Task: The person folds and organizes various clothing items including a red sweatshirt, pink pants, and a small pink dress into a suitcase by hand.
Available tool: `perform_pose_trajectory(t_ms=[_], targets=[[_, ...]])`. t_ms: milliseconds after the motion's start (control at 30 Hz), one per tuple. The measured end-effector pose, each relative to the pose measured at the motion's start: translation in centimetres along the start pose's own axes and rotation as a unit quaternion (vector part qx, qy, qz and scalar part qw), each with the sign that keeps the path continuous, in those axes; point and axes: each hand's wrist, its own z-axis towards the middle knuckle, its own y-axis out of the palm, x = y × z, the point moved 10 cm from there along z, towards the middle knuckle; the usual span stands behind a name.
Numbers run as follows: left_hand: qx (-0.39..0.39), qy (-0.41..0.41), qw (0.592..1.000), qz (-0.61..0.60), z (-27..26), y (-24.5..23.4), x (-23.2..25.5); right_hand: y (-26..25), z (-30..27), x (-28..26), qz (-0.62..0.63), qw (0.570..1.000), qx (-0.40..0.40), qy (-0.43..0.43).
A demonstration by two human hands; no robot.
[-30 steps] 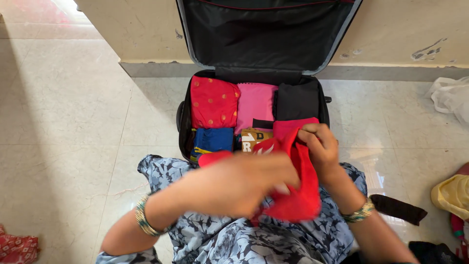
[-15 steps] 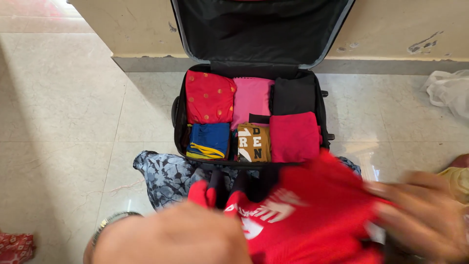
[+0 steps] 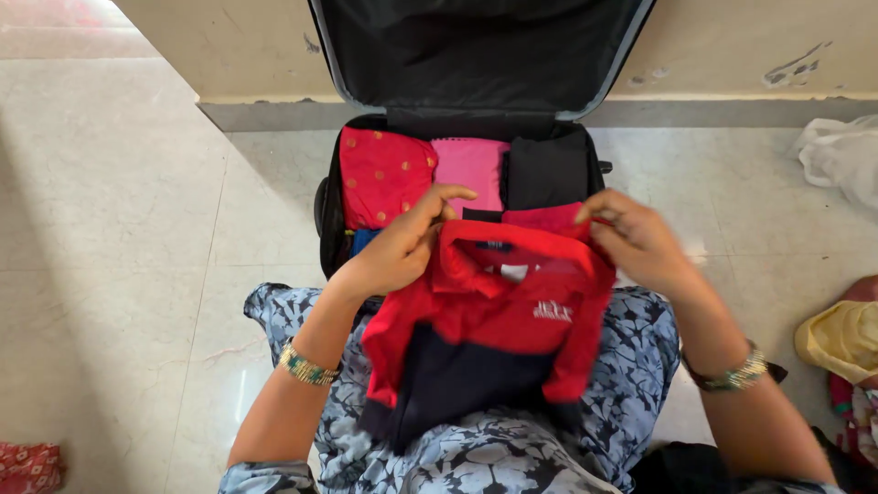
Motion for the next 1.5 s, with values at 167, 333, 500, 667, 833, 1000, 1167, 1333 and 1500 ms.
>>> perform_pose_trajectory(t_ms=[167, 333, 500, 667, 833, 1000, 1167, 1333, 1500], targets=[[-0.133, -0.045, 0.982, 0.128, -1.6, 3.3, -5.7, 4.8, 0.4, 0.8, -0.195, 0.97, -0.088, -0.119], [-0.144, -0.012, 0.975, 0.168, -2.1, 3.1, -5.2, 5.6, -0.5, 1.5, -0.249, 0.95, -0.184, -0.048], [-0.093, -0.022, 0.993, 0.064, -1.3, 1.4, -6.9, 3.6, 0.4, 4.4, -0.229, 0.968, -0.087, -0.054], [0.011, -0.109, 0.992, -0.056, -0.5, 0.2, -10.6, 3.1, 2.7, 6.9, 0.003, 0.999, 0.024, -0.047], [-0.021, -0.007, 0.997, 0.073, -0.8, 1.2, -8.6, 3.8, 1.6, 6.6, 0.001, 0.993, 0.108, -0.049], [-0.065, -0.053, 0.993, 0.084, -1.5, 1.4, -10.8, 6.0, 0.8, 2.6, -0.219, 0.963, 0.025, -0.158], [-0.094, -0.107, 0.988, 0.051, -1.6, 1.3, -11.0, 7.2, 1.3, 1.8, -0.334, 0.928, -0.07, -0.151], [-0.144, -0.063, 0.97, 0.188, -1.6, 2.5, -10.3, 8.6, 1.3, 2.1, -0.458, 0.862, -0.166, -0.139], [-0.096, -0.038, 0.985, 0.137, -0.9, 1.4, -8.4, 7.9, 2.2, 1.2, -0.321, 0.909, -0.243, -0.111]])
